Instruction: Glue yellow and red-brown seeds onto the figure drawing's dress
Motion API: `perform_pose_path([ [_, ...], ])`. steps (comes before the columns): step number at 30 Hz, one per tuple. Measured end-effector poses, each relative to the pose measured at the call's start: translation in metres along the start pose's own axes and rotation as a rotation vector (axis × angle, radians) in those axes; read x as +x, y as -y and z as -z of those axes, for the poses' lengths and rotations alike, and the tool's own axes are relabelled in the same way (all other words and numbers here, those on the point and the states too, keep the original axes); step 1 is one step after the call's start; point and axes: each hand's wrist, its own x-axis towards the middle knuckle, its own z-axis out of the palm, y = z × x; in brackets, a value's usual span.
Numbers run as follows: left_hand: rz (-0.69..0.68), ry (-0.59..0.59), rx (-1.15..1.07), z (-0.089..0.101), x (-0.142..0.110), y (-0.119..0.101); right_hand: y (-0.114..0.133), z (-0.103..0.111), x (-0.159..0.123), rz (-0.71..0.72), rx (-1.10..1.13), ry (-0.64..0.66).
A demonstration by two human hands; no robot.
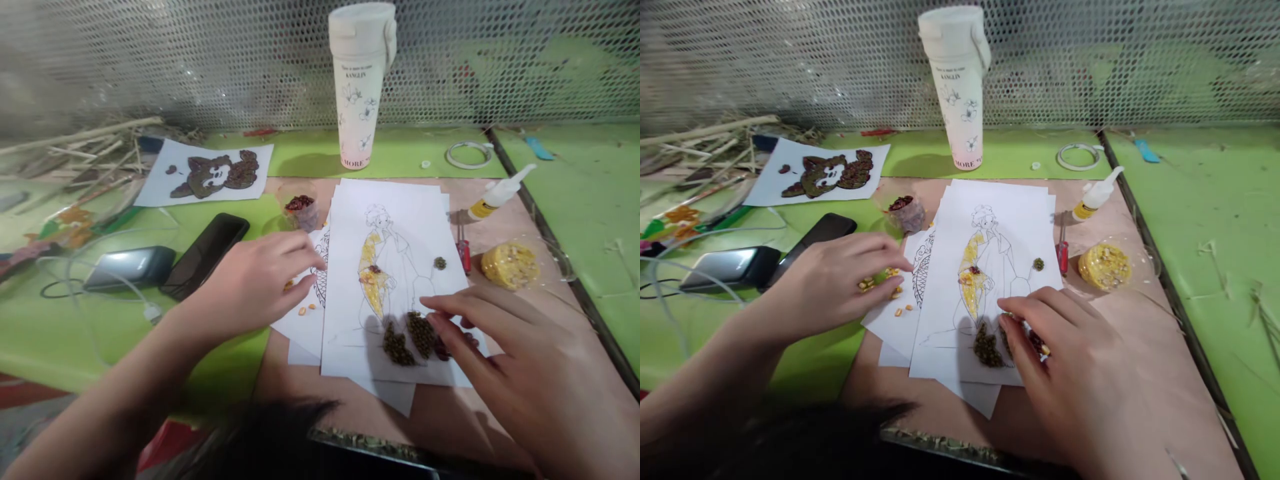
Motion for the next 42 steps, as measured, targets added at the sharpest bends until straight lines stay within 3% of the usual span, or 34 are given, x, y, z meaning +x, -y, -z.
perform_pose_path([
  [5, 0.067, 0.067, 0.072, -0.001, -0.046, -0.004, 0.006, -0.005, -0.002, -0.017, -0.039, -0.070],
  [10, 0.073, 0.114, 0.111, -0.013, -0.059, -0.013, 0.011, -0.007, 0.000, -0.014, -0.121, -0.059],
  [22, 0.054, 0.151, 0.146, -0.026, -0.036, -0.022, 0.013, -0.005, 0.003, -0.001, -0.115, -0.109],
  [26, 0.104, 0.166, 0.112, -0.030, -0.034, -0.023, 0.014, -0.004, 0.004, -0.008, -0.100, -0.131],
  [33, 0.315, 0.112, -0.263, -0.020, -0.016, -0.037, 0.020, -0.001, 0.004, -0.002, -0.042, -0.080],
  [38, 0.431, 0.067, -0.308, -0.022, 0.014, -0.060, 0.022, -0.018, -0.002, -0.077, 0.078, -0.087],
  [42, 0.479, 0.055, -0.537, -0.027, 0.023, -0.072, 0.024, -0.029, -0.004, -0.077, 0.125, -0.035],
])
